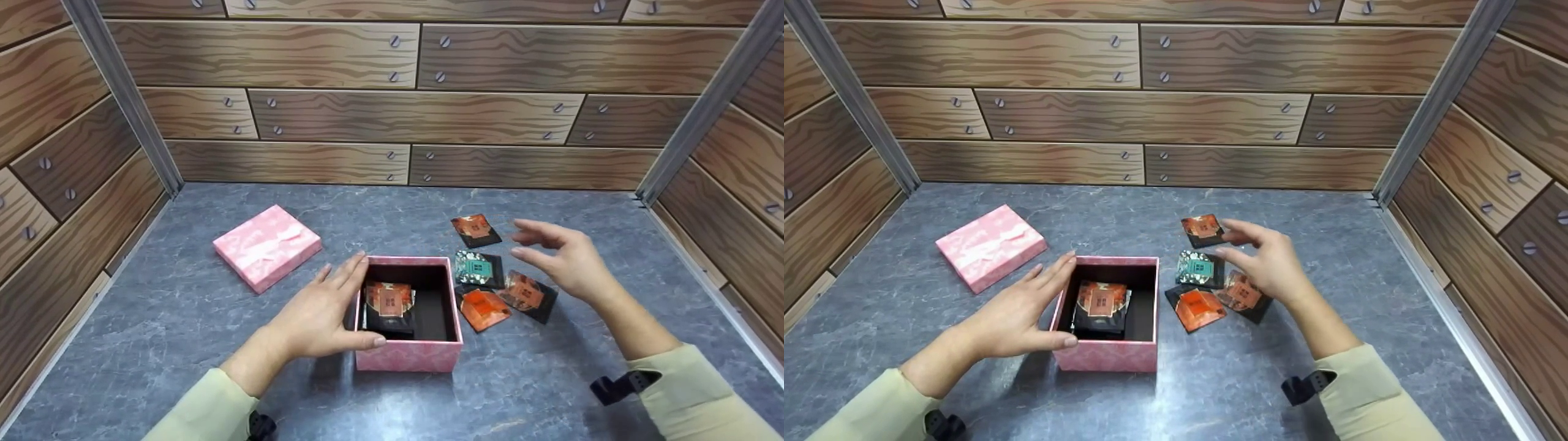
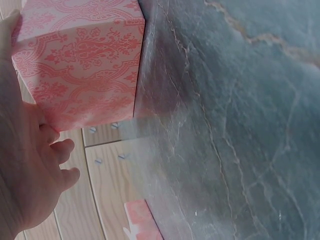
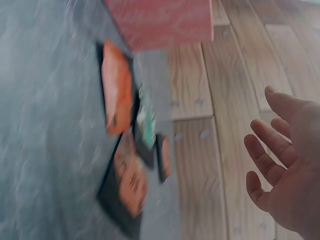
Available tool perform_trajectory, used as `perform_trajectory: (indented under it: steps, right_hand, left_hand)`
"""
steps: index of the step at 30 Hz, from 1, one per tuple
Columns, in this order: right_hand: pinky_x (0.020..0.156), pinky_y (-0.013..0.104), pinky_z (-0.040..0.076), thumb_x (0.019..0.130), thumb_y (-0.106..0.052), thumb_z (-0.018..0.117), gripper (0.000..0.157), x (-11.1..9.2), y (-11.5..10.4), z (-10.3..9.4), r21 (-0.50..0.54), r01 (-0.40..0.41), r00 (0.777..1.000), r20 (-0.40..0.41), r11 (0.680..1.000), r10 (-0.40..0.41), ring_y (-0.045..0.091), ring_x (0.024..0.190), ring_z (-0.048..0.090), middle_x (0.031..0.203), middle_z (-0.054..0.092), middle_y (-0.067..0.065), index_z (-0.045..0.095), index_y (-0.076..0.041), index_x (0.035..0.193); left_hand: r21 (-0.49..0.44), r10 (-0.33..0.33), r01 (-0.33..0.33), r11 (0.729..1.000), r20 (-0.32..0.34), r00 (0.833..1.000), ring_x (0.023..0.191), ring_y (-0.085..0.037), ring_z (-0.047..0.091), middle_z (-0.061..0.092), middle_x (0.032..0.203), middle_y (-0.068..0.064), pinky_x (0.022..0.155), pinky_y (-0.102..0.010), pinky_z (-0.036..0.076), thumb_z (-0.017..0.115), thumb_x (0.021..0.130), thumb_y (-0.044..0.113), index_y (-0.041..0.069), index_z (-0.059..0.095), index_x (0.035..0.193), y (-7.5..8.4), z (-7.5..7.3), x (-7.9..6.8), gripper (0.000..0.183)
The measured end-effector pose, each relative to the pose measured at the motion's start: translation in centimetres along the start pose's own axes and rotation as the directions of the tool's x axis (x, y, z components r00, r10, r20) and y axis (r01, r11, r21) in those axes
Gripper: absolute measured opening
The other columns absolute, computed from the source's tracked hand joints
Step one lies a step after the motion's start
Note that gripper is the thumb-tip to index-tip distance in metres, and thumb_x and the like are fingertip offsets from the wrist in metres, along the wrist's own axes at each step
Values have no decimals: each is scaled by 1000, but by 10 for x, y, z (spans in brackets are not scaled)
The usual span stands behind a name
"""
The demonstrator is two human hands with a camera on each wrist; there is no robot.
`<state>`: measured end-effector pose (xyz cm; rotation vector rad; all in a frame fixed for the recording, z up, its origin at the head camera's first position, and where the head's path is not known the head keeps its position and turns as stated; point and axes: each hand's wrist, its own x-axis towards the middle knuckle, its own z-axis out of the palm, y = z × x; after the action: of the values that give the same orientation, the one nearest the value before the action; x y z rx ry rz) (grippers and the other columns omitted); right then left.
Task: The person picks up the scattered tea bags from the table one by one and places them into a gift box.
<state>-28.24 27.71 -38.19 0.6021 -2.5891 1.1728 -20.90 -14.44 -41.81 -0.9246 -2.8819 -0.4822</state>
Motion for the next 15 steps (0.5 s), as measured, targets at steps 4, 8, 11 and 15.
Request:
perform_trajectory:
  steps: [4,8,11,15]
  right_hand:
    - [89,12,53,96,-12,81,54,-3,24,-5,85,-52,998,38,995,49,9,109,70,128,74,19,64,-4,146]
    - [90,14,55,98,-13,79,56,-8,46,-8,145,-117,991,78,982,106,0,108,68,134,69,24,59,0,149]
    - [91,16,56,98,-13,78,59,-12,60,-9,181,-160,985,100,970,144,2,108,69,137,66,26,56,2,150]
    - [93,17,55,97,-13,79,61,-18,76,-8,207,-206,974,136,956,180,14,114,71,141,63,28,55,4,150]
  left_hand:
    - [0,-1,1,1000,-3,1000,161,-25,19,13,177,-12,129,-56,18,55,84,90,1,13,169,0,0,0,130]
    - [0,1,-1,1000,-6,1000,161,-25,19,13,177,-12,129,-55,18,54,84,90,2,13,170,0,1,-1,130]
    - [2,3,-3,1000,-7,1000,161,-25,19,12,177,-11,129,-55,17,53,84,91,1,13,170,0,1,-1,130]
    - [4,6,-6,1000,-9,1000,161,-25,18,11,177,-12,129,-55,17,53,85,91,1,12,169,-1,1,-1,130]
